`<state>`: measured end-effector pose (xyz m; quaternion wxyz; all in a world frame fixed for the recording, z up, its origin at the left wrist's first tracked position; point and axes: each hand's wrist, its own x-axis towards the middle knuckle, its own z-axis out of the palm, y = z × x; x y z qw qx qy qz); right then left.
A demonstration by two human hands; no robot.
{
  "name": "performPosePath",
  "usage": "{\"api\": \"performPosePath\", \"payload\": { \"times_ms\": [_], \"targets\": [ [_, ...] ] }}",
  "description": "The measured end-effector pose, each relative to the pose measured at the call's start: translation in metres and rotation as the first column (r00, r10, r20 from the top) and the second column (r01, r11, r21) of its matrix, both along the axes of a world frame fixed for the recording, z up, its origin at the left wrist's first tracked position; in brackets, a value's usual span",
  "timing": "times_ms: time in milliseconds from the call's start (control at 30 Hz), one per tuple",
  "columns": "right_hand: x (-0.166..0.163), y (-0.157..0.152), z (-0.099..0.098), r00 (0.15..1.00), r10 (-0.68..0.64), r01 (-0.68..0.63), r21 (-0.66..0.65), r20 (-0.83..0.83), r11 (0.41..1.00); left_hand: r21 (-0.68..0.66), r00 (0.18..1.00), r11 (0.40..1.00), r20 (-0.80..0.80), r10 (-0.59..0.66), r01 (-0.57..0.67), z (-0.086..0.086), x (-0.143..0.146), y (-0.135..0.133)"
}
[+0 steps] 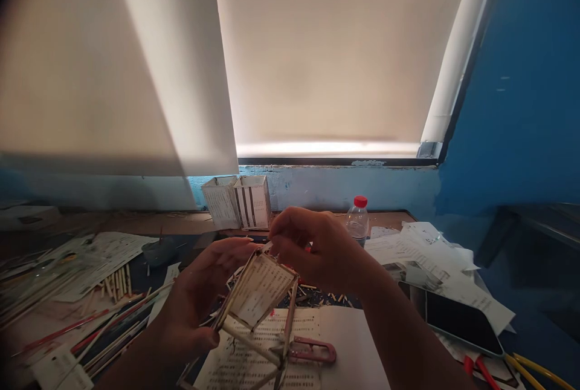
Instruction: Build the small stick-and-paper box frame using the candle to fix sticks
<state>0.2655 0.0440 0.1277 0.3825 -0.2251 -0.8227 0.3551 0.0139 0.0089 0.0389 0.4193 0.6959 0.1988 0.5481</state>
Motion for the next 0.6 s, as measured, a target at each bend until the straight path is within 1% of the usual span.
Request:
{"api": "performPosePath", "payload": {
  "times_ms": [100, 200, 367, 500, 600],
  "targets": [
    [-0.0013, -0.0018, 0.0013, 0.999, -0.024, 0.021, 0.066, 0.036, 0.998, 0.013, 1.000, 1.000, 0.002, -0.001, 0.001, -0.0016, -0.0003, 0.0012],
    [-0.0025, -0.0031, 0.0021, 0.997, -0.040, 0.034, 0.092, 0.065, 0.995, 0.010, 1.000, 1.000, -0.016, 0.026, -0.026, -0.0019, -0.0007, 0.0008],
    [-0.0043, -0.0047, 0.0023, 0.995, -0.068, 0.059, 0.111, 0.076, 0.992, 0.016, 0.996, 0.998, -0.053, 0.065, -0.065, 0.0000, -0.0016, -0.0012],
    [-0.0066, -0.0053, 0.0019, 0.996, -0.069, 0.062, 0.122, 0.061, 0.991, 0.021, 0.996, 0.998, -0.065, 0.056, -0.055, 0.0013, -0.0014, -0.0017],
    [-0.0077, -0.0048, 0.0008, 0.996, -0.066, 0.060, 0.106, 0.056, 0.993, 0.021, 0.996, 0.998, -0.074, 0.057, -0.056, 0.0012, -0.0010, -0.0018]
  ]
}}
